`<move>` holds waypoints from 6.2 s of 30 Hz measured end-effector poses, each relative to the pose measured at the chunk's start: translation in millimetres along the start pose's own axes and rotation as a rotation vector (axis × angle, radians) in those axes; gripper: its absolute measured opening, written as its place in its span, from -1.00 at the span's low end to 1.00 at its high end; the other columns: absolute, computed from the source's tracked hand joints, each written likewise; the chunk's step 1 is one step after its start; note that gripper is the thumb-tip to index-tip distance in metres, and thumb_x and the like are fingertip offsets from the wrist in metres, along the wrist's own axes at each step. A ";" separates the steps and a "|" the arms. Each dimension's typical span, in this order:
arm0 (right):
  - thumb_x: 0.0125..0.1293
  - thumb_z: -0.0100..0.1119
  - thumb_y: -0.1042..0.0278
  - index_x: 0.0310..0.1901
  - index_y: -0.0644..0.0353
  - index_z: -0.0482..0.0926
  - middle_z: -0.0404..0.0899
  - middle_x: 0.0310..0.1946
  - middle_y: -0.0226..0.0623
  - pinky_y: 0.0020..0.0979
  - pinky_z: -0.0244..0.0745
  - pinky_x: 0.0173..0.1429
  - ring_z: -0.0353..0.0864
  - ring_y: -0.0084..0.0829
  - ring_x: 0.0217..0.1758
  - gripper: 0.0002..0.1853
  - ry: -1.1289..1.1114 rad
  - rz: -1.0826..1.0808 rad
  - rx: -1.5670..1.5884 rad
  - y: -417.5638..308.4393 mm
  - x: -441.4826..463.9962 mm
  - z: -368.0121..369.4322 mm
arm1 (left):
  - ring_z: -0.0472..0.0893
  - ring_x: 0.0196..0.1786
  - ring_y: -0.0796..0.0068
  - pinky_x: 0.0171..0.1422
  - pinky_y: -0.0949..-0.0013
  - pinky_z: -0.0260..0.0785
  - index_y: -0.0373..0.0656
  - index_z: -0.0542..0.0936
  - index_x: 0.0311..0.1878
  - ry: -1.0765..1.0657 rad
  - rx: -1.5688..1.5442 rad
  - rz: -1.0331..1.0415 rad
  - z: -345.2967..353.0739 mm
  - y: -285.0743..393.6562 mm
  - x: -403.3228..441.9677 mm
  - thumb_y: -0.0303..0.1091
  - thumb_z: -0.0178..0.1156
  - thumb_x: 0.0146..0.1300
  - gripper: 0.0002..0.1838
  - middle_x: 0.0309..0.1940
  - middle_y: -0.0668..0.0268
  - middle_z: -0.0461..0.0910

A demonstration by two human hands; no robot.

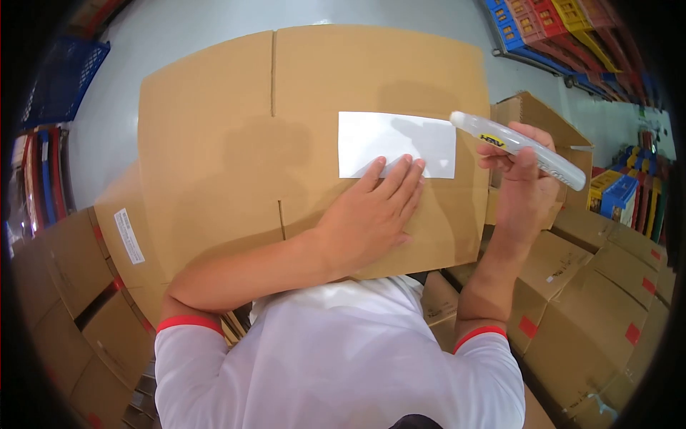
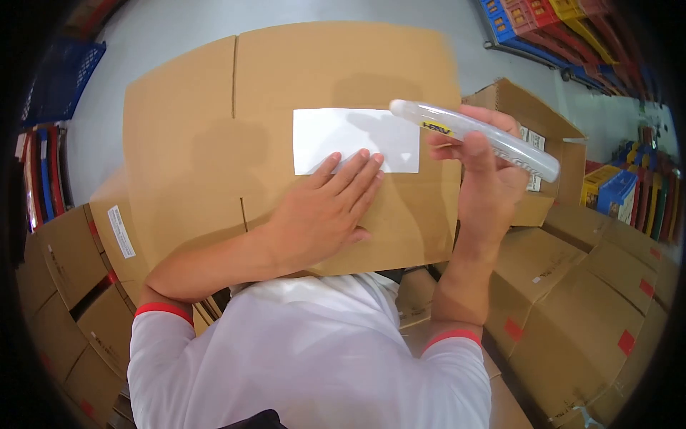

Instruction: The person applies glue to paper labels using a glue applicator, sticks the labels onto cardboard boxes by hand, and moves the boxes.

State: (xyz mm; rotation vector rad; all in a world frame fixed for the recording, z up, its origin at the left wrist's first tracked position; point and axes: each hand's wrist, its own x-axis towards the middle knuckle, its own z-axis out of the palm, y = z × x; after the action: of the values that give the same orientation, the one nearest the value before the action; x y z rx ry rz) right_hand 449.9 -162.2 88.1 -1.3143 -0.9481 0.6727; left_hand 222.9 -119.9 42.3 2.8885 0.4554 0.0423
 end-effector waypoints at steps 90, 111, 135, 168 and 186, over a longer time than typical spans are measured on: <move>0.46 0.41 0.44 0.01 0.37 0.73 0.76 -0.13 -0.35 -0.55 0.52 -0.08 0.64 -0.63 -0.13 -0.80 -0.071 0.022 -0.525 36.1 8.9 -31.5 | 0.35 0.57 0.11 0.62 0.00 0.27 -0.16 0.48 0.45 0.121 -0.136 -0.075 -2.2 -23.7 13.7 -0.05 0.33 0.42 -0.36 0.50 0.21 0.41; 0.31 0.50 0.51 -0.12 0.33 0.76 0.81 -0.11 -0.22 -0.42 0.70 -0.06 0.81 -0.39 -0.12 -0.85 -0.328 -0.109 -0.219 17.4 -23.5 54.4 | 0.10 0.72 -0.14 0.66 -0.17 0.17 -0.04 0.74 -0.13 0.322 -0.407 0.116 1.3 -127.5 26.6 -0.49 0.53 0.05 -0.71 0.64 0.25 0.31; 0.41 0.44 0.48 -0.09 0.40 0.74 0.79 -0.16 -0.23 -0.49 0.65 -0.13 0.71 -0.52 -0.24 -0.84 -0.016 0.024 -0.484 26.6 -37.3 -48.3 | 0.08 0.73 -0.11 0.65 -0.06 0.26 -0.02 0.71 -0.15 0.270 -0.465 0.040 -9.2 -113.1 27.6 -0.49 0.56 0.07 -0.71 0.68 0.33 0.25; 0.42 0.48 0.25 -0.03 0.25 0.62 0.58 -0.36 -0.45 -0.57 0.28 -0.45 0.43 -0.69 -0.50 -0.71 0.007 0.306 0.351 13.4 -22.8 91.4 | 0.60 0.26 0.51 0.40 0.29 0.47 -0.21 0.45 0.36 1.392 -1.606 -0.305 -60.7 -60.0 3.5 -0.41 0.23 0.50 -0.58 0.17 0.32 0.62; 0.34 0.51 0.36 -0.23 0.29 0.76 0.63 -0.46 -0.54 -0.54 0.26 -0.35 0.39 -0.73 -0.44 -0.84 -0.018 0.233 -0.521 7.5 1.3 -8.0 | 0.51 0.42 0.04 0.44 0.08 0.35 -0.20 0.62 -0.21 0.631 -0.750 -0.392 3.9 -87.5 -13.8 -0.38 0.43 0.31 -0.83 0.25 0.04 0.64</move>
State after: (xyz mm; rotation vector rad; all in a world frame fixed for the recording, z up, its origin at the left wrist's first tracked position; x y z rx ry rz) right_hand 458.2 -163.8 81.1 -1.9032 -1.0336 0.6364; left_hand 183.7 -43.7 19.6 1.9631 0.8724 0.8673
